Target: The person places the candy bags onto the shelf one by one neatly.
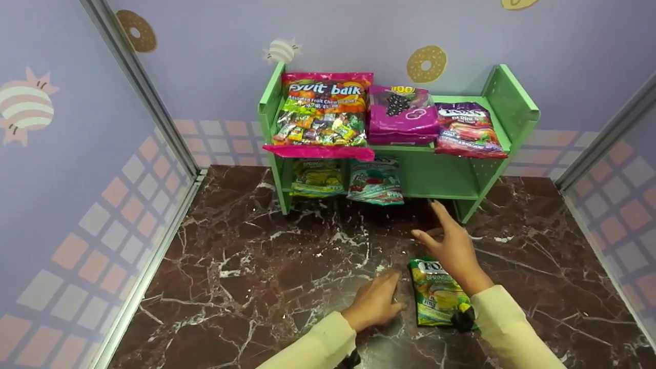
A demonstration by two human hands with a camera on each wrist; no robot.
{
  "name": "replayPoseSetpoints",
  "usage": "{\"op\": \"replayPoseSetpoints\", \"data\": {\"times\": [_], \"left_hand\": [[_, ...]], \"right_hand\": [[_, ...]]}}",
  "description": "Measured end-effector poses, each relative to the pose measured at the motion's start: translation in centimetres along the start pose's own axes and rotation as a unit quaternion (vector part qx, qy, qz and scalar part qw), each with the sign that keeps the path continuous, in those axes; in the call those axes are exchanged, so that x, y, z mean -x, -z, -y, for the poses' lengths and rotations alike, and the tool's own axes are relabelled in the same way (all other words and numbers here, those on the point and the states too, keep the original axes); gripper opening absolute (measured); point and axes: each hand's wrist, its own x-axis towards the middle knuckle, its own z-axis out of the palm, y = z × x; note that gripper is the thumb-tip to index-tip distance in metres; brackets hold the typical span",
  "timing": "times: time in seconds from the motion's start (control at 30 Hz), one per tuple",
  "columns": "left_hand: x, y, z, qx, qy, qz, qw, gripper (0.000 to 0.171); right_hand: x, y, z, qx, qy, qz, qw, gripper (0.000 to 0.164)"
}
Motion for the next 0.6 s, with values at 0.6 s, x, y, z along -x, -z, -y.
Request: {"op": "replayPoseSetpoints", "data": {"times": [0.6], "left_hand": [[-0.6, -0.8, -1.4, 0.022, 0.019, 0.086, 0.9958, 0.095]], "right_hand": [[4.0, 0.4, -3.4, 0.03, -0.051, 0.007, 0.998, 0.084]]}}
